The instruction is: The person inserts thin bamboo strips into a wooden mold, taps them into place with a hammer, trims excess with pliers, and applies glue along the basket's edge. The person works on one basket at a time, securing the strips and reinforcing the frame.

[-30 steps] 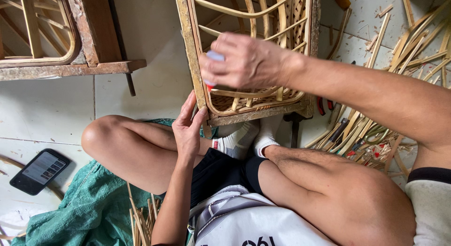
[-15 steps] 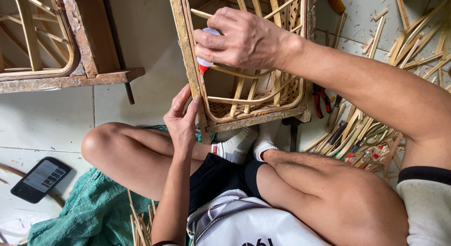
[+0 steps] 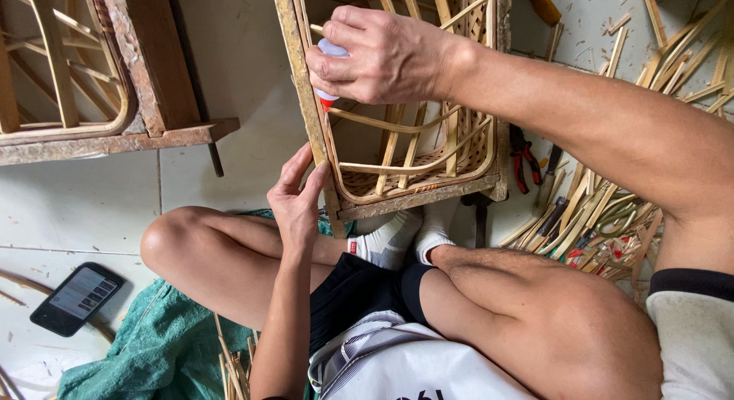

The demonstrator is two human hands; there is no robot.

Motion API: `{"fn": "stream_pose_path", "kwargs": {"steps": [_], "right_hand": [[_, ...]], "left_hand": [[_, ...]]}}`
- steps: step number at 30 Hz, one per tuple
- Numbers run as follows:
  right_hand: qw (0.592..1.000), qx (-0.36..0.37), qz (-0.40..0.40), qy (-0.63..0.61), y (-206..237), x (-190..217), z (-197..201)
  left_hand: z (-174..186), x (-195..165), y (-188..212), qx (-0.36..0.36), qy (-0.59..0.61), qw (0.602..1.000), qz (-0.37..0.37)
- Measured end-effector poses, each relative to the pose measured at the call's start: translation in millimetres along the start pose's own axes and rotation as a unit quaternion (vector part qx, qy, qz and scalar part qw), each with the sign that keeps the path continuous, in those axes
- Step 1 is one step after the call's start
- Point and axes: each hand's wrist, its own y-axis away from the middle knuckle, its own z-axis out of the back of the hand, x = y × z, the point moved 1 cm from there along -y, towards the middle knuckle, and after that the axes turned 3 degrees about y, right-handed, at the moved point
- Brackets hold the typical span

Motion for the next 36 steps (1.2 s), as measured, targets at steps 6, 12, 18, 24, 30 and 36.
{"fn": "stream_pose_path", "kwargs": {"steps": [6, 12, 18, 24, 30, 36], "right_hand": [[0.999, -0.011, -0.027, 0.014, 5, -42, 12], [0.998, -0.014, -0.053, -0.018, 15, -50, -2], [0.998, -0.018, -0.059, -0.028, 16, -47, -14], [0.999, -0.006, -0.038, 0.013, 7, -51, -11], [0.999, -0.007, -0.033, 0.018, 3, -62, -15], [0.999, 0.003, -0.031, 0.043, -1, -68, -16]], "left_hand": [[3, -8, -17, 0.007, 0.058, 0.997, 0.042], [-8, -19, -52, 0.010, 0.064, 0.998, 0.026], [-17, -28, -65, 0.018, 0.032, 0.999, -0.004], [-16, -32, -70, 0.014, 0.018, 1.000, 0.015], [-17, -37, -80, 0.021, -0.005, 1.000, 0.014], [-17, -40, -83, 0.022, -0.040, 0.999, 0.006]]}}
